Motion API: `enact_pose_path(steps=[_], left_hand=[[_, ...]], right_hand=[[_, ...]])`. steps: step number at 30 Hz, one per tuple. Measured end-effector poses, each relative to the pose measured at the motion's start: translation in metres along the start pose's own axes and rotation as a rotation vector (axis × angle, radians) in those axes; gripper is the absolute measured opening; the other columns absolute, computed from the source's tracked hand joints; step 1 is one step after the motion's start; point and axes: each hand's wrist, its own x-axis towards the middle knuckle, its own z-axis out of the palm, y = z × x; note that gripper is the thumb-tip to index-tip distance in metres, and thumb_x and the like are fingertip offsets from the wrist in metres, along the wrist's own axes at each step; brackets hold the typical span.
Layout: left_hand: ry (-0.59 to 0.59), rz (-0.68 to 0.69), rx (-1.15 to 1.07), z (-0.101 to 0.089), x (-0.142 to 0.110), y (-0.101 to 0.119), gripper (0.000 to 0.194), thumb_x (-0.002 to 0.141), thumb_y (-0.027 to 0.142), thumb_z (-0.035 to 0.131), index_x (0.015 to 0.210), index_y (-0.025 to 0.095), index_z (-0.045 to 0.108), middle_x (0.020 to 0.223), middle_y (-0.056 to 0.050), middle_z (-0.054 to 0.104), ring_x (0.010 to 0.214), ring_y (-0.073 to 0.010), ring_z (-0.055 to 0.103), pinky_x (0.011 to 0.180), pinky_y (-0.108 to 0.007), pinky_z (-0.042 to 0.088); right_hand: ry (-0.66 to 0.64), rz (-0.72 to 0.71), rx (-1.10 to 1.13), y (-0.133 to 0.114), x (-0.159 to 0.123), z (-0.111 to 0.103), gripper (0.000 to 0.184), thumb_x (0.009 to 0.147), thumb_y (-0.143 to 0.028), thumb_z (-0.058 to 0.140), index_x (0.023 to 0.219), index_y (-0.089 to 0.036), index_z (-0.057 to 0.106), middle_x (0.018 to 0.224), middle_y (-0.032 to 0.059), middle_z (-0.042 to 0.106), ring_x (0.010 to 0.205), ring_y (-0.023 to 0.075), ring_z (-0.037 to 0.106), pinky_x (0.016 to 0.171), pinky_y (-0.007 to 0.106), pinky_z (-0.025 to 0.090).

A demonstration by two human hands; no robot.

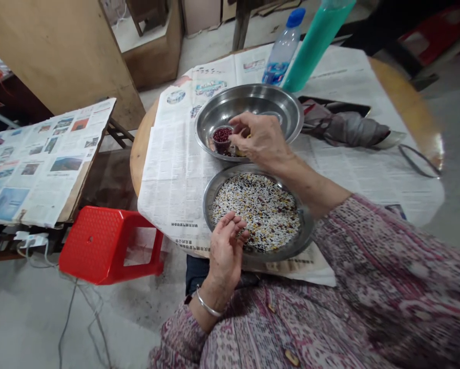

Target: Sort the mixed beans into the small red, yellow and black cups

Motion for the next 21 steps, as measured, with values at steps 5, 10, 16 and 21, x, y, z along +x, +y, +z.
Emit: enact_pose_path(steps=[5, 10, 16, 21], left_hand=[[-0.022, -0.006, -0.012, 0.002, 0.0, 0.0, 0.014, 0.091, 0.012, 0.062, 0.103, 0.015, 0.068, 0.103, -0.006, 0.067, 0.091, -0.0132, 0.067, 0.079, -0.022, 0.052], [-0.012, -0.019, 0.023, 0.005, 0.0, 0.0, 0.016, 0.089, 0.013, 0.066, 0.104, 0.015, 0.068, 0.102, -0.006, 0.067, 0.094, -0.0142, 0.067, 0.086, -0.025, 0.053], [-0.016, -0.008, 0.043, 0.005, 0.001, 0.0, 0.018, 0.088, 0.013, 0.066, 0.105, 0.016, 0.068, 0.103, -0.007, 0.067, 0.1, -0.0162, 0.067, 0.093, -0.029, 0.053], [-0.019, -0.001, 0.048, 0.004, 0.001, -0.001, 0.017, 0.089, 0.013, 0.064, 0.105, 0.016, 0.067, 0.103, -0.007, 0.068, 0.1, -0.016, 0.068, 0.091, -0.027, 0.054]], right_hand=[[-0.064, 0.02, 0.011, 0.028, -0.062, -0.011, 0.013, 0.088, -0.027, 0.059, 0.089, -0.021, 0.071, 0.083, 0.0053, 0.074, 0.073, 0.0201, 0.066, 0.07, 0.035, 0.049], [-0.297, 0.039, 0.039, 0.056, -0.143, -0.02, 0.016, 0.087, -0.028, 0.056, 0.083, -0.022, 0.07, 0.08, 0.0043, 0.075, 0.069, 0.0194, 0.068, 0.066, 0.034, 0.051], [-0.314, -0.104, -0.134, 0.064, -0.171, -0.001, 0.022, 0.094, -0.024, 0.051, 0.096, -0.02, 0.073, 0.095, 0.0095, 0.074, 0.088, 0.0224, 0.071, 0.082, 0.035, 0.054], [-0.35, -0.12, -0.295, 0.066, -0.171, 0.011, 0.024, 0.096, -0.021, 0.049, 0.092, -0.018, 0.072, 0.092, 0.0097, 0.073, 0.085, 0.0228, 0.069, 0.077, 0.034, 0.053]])
